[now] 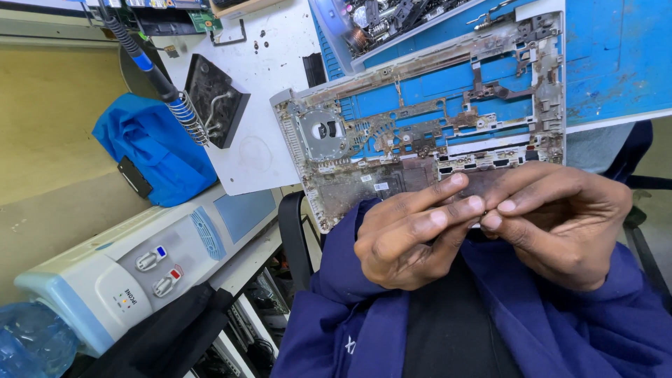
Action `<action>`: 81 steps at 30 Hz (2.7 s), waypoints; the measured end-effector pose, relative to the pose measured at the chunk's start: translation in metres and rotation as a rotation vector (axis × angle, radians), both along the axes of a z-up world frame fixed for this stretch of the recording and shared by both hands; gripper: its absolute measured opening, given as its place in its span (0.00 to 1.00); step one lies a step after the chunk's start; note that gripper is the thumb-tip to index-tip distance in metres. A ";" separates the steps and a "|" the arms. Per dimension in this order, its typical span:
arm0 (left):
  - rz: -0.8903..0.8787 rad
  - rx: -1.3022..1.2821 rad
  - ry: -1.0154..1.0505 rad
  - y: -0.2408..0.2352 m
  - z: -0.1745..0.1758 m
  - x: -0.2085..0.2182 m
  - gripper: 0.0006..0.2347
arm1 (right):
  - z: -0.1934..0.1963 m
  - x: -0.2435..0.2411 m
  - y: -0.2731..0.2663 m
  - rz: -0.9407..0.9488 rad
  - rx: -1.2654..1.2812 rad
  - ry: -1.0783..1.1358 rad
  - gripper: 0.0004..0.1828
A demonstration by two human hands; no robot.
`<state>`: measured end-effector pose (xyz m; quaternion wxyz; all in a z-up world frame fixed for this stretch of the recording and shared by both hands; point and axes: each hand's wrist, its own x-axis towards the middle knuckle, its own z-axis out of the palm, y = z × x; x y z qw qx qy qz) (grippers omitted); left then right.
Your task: The person sorts through a container of small electronic components, picking up individual items and inspecting them. They use pliers to manipulate a small component and continue sorting through the parts on a cluttered workbench.
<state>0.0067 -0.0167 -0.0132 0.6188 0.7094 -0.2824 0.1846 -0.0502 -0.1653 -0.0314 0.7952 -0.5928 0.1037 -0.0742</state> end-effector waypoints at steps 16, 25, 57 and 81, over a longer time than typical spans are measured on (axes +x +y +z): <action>-0.201 0.277 0.027 0.028 0.010 0.007 0.24 | 0.005 0.010 -0.015 0.131 -0.158 -0.111 0.11; -0.136 0.316 -0.166 0.023 0.002 0.007 0.12 | 0.008 0.009 -0.015 0.138 -0.188 -0.067 0.08; 0.213 0.999 -0.108 0.144 0.000 0.184 0.13 | -0.114 -0.078 -0.075 -0.025 -0.066 0.054 0.12; 0.314 1.205 -0.246 0.148 -0.046 0.212 0.15 | -0.117 -0.088 -0.098 -0.001 -0.123 0.179 0.14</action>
